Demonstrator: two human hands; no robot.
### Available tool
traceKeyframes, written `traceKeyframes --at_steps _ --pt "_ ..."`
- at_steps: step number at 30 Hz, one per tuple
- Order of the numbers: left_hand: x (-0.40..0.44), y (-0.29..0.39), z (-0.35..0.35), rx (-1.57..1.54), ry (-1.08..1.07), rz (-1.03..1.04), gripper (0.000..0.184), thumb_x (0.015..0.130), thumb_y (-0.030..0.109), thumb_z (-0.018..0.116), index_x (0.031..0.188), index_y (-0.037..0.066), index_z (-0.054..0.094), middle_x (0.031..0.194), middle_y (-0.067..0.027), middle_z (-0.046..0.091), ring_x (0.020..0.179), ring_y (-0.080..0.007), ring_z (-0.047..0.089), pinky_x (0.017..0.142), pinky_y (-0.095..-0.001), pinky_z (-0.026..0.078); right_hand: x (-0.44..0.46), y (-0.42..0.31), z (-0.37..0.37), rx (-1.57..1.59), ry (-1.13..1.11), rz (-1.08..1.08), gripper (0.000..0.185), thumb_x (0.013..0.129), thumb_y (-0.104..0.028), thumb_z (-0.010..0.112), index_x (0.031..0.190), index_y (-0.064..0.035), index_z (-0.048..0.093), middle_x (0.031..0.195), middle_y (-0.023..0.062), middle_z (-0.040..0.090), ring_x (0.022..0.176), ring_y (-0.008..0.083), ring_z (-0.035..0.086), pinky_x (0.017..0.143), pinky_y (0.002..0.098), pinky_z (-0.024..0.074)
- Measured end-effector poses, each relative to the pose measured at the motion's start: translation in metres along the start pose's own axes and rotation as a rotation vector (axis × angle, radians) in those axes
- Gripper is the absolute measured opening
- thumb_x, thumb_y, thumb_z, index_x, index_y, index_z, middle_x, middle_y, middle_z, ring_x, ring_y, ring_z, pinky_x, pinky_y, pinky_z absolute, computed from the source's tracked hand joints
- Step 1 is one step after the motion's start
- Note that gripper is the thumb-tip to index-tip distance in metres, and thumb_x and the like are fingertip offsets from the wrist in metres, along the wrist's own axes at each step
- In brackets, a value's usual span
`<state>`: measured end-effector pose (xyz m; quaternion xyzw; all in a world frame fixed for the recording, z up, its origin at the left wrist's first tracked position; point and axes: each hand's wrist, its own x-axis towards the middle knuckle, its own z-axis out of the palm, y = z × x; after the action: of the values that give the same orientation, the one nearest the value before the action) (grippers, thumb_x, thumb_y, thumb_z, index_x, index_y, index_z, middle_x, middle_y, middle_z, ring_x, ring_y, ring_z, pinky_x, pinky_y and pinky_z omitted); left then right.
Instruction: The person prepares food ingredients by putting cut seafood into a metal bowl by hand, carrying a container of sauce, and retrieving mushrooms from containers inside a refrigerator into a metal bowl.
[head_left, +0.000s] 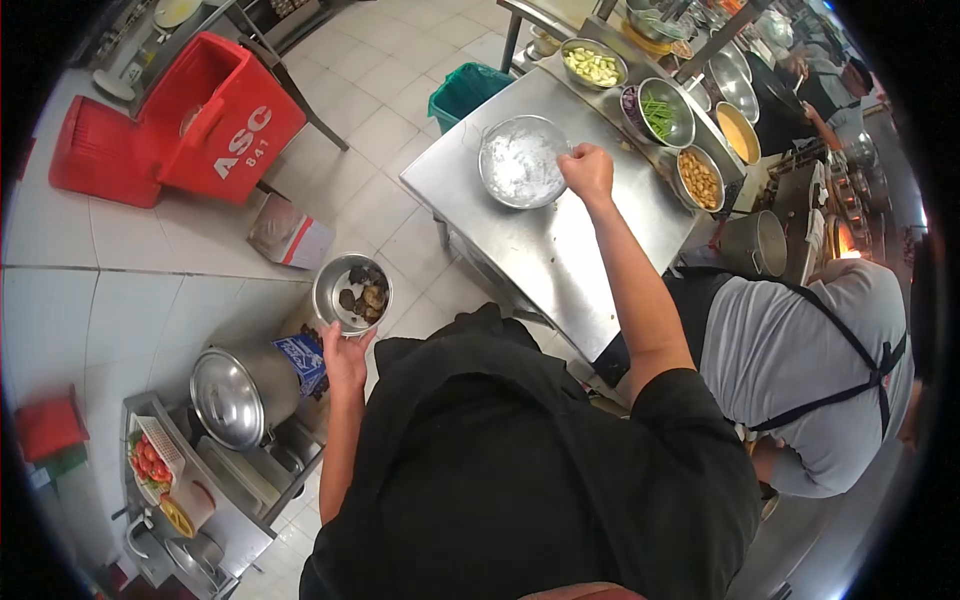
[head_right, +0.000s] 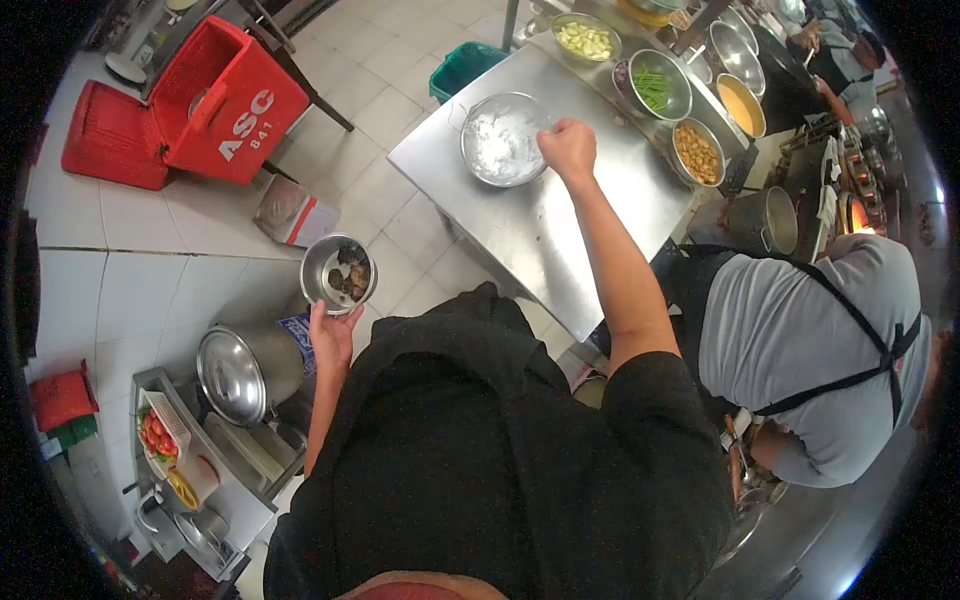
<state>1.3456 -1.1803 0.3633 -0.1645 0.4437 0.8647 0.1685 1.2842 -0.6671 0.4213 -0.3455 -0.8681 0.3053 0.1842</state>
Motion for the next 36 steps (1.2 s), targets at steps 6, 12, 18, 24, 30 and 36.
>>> traceKeyframes --at_steps 6,12,18,24,30,36 --pt "-0.006 0.001 -0.025 -0.044 0.007 -0.004 0.050 0.092 0.031 0.060 0.136 0.015 0.043 0.137 -0.0079 0.052 0.121 -0.0290 0.055 0.095 -0.0535 0.049 0.009 0.013 -0.005 0.097 0.105 0.002 0.028 0.070 -0.025 0.067 0.076 0.0023 0.072 0.071 0.0226 0.068 0.068 0.0337 0.069 0.068 0.0411 0.0530" --pt "-0.010 0.001 -0.040 -0.053 0.027 -0.009 0.050 0.092 0.032 0.060 0.136 0.015 0.043 0.136 -0.0079 0.051 0.122 -0.0302 0.054 0.095 -0.0542 0.049 0.044 0.034 -0.047 0.360 0.109 0.197 0.027 0.077 -0.021 0.068 0.070 0.0044 0.068 0.058 0.0086 0.061 0.058 0.0164 0.058 0.058 0.0334 0.0471" --pt "-0.008 0.001 -0.048 -0.073 0.027 -0.026 0.047 0.092 0.031 0.060 0.133 0.014 0.045 0.136 -0.0081 0.052 0.122 -0.0312 0.054 0.096 -0.0548 0.049 0.053 0.028 -0.078 0.807 0.196 0.259 0.027 0.084 -0.020 0.067 0.080 0.0068 0.065 0.071 0.0081 0.062 0.064 0.0162 0.059 0.056 0.0324 0.0487" --pt "-0.007 0.004 -0.044 -0.087 0.009 -0.032 0.044 0.093 0.030 0.060 0.130 0.013 0.046 0.134 -0.0080 0.052 0.122 -0.0311 0.054 0.096 -0.0543 0.049 0.068 0.105 -0.066 0.465 0.209 0.292 0.023 0.091 -0.015 0.060 0.101 0.0062 0.060 0.094 0.0152 0.066 0.075 0.0247 0.068 0.062 0.0381 0.0630" --pt "-0.004 0.001 -0.045 -0.081 0.035 -0.013 0.041 0.094 0.028 0.059 0.129 0.013 0.045 0.135 -0.0083 0.052 0.122 -0.0315 0.054 0.098 -0.0551 0.048 0.017 0.135 -0.045 0.898 0.285 0.573 0.031 0.094 -0.014 0.056 0.113 0.0107 0.052 0.108 0.0226 0.061 0.088 0.0359 0.068 0.069 0.0457 0.0627" --pt "0.000 0.002 -0.029 -0.041 0.067 0.077 0.041 0.094 0.018 0.056 0.132 0.009 0.042 0.127 -0.0100 0.056 0.116 -0.0293 0.059 0.092 -0.0519 0.053 -0.063 0.111 -0.020 0.657 0.063 0.523 0.037 0.094 -0.032 0.062 0.102 0.0038 0.060 0.090 0.0113 0.063 0.074 0.0184 0.064 0.063 0.0347 0.0591"
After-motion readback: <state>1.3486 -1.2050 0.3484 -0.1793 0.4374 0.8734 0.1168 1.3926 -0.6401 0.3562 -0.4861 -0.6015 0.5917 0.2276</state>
